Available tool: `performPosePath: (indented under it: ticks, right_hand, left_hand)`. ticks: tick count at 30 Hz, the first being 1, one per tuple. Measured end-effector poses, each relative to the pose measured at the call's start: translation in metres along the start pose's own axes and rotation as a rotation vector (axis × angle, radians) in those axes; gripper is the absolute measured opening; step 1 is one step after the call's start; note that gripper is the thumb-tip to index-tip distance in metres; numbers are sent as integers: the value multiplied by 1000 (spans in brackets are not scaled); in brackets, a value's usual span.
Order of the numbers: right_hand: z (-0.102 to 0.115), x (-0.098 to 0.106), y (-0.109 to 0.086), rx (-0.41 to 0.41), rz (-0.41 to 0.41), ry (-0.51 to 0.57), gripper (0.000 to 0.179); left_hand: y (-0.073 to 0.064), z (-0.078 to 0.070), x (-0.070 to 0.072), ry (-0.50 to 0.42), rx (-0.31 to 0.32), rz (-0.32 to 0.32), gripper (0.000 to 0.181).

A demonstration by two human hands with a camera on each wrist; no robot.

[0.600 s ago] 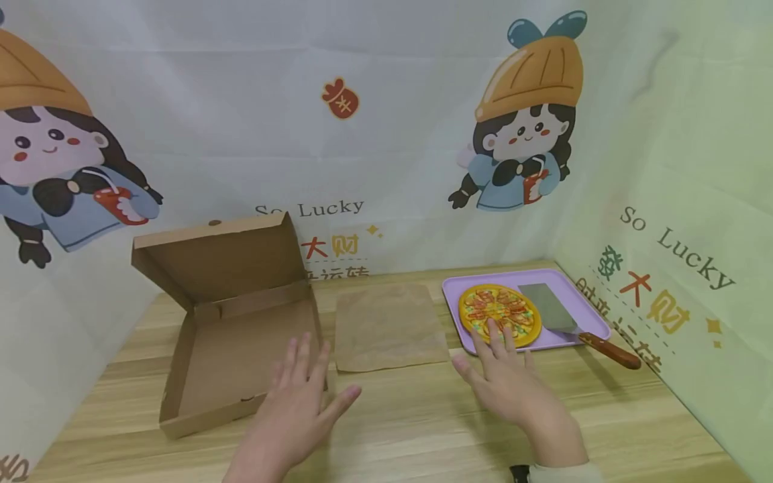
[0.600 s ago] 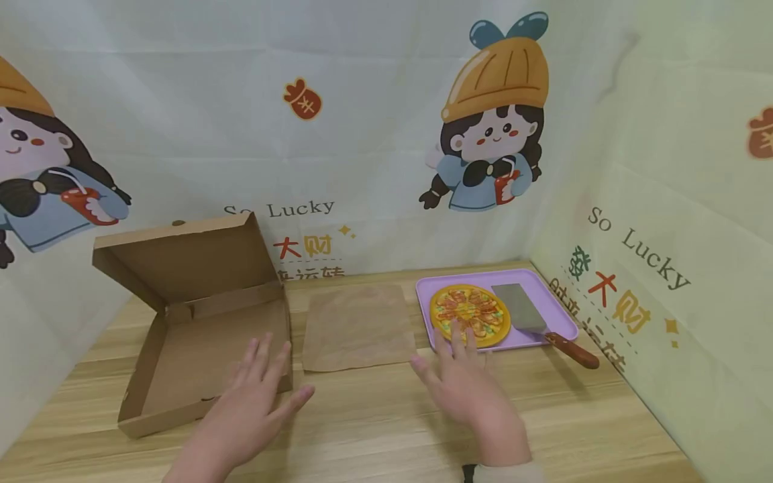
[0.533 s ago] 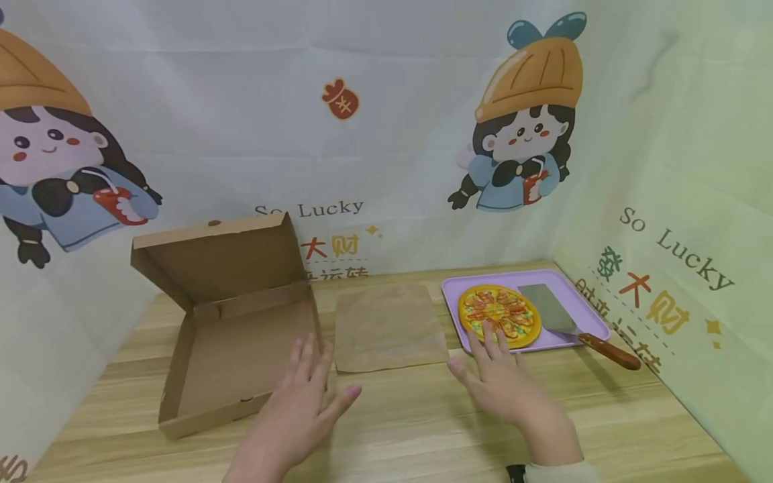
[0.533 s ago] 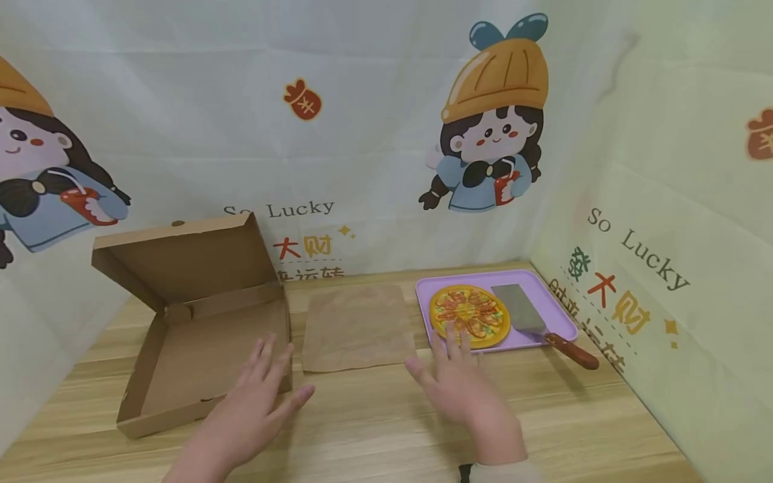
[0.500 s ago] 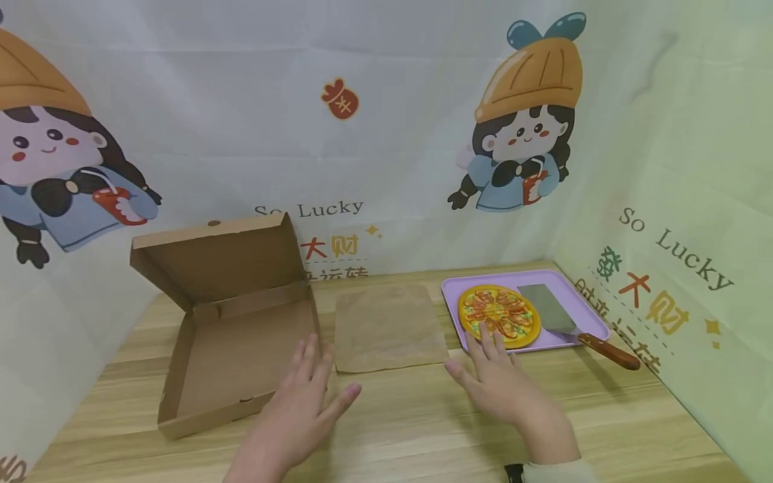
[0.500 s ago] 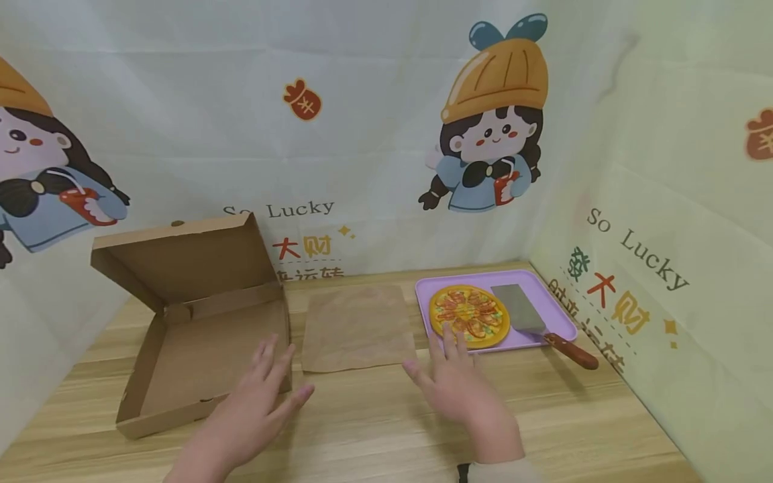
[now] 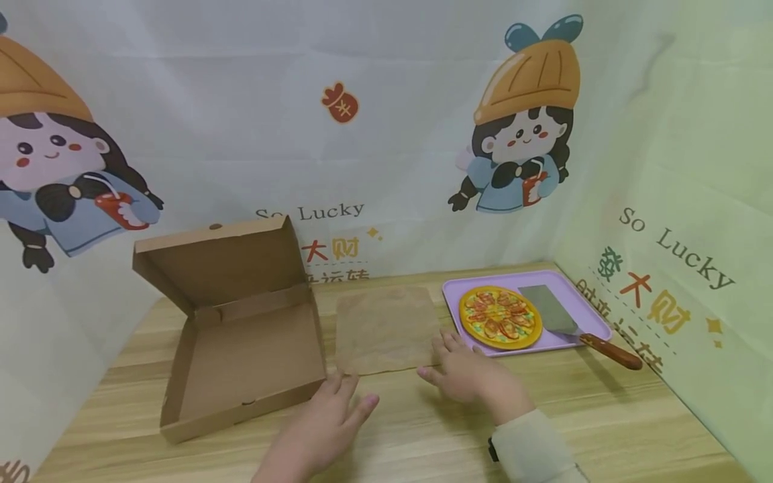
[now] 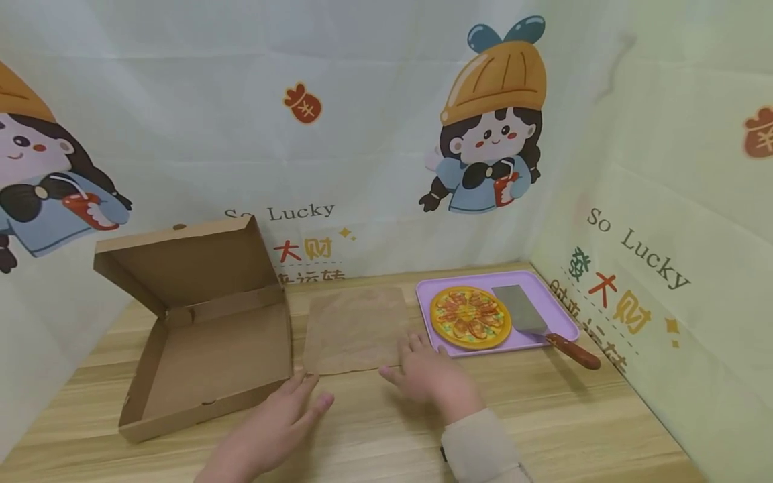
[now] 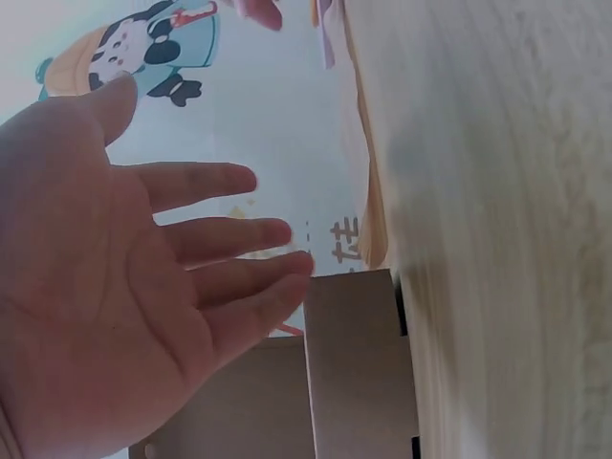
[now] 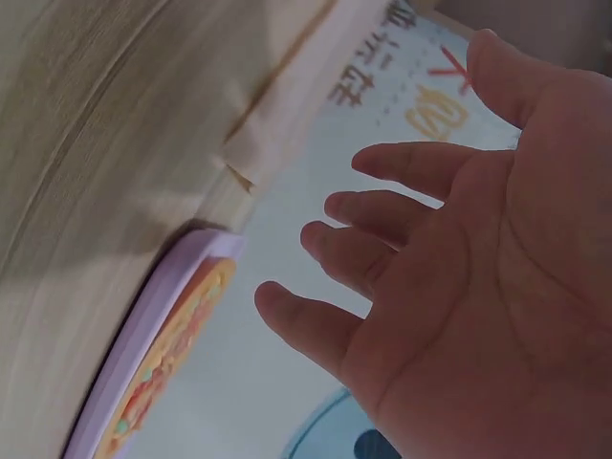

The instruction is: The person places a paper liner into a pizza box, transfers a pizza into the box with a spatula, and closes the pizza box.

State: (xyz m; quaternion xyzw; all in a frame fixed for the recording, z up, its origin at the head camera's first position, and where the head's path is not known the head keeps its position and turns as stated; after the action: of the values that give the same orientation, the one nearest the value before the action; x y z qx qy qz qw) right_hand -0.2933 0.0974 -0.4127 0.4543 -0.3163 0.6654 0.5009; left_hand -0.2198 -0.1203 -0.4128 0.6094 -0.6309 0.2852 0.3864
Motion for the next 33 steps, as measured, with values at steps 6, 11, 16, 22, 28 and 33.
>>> performPosePath:
  ticks: [6,11,16,22,28,33]
  right_hand:
    - [-3,-12,11,4,45,-84,77]
    - [-2,-17,17,16,67,-116,78]
    - [-4,-25,20,30,83,-137,83]
    - [-7,-28,15,-33,115,-112,84]
    - [-3,-24,5,-55,138,-105,77]
    - [1,-18,-6,-43,105,-78,69]
  left_hand:
    - [2,3,-9,-14,2,42,81]
    - [4,5,-12,-22,11,50,81]
    - [6,6,-12,-10,26,53,80]
    - [7,6,-12,-19,45,62,81]
    - [5,7,-11,-33,70,49,86]
    - [5,8,-10,-47,92,38,84]
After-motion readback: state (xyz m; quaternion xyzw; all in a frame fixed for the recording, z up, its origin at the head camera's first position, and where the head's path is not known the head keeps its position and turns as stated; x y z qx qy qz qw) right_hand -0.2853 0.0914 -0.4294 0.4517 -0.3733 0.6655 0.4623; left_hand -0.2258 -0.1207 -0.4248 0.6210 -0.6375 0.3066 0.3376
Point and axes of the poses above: each hand's wrist, its own y-axis towards the middle knuckle, its own x-axis out of the back of the hand, z = x × y, the point moved 7 cm from there along y, towards the middle knuckle, and after that the axes turned 14 degrees about -z, right-handed, at the moved point
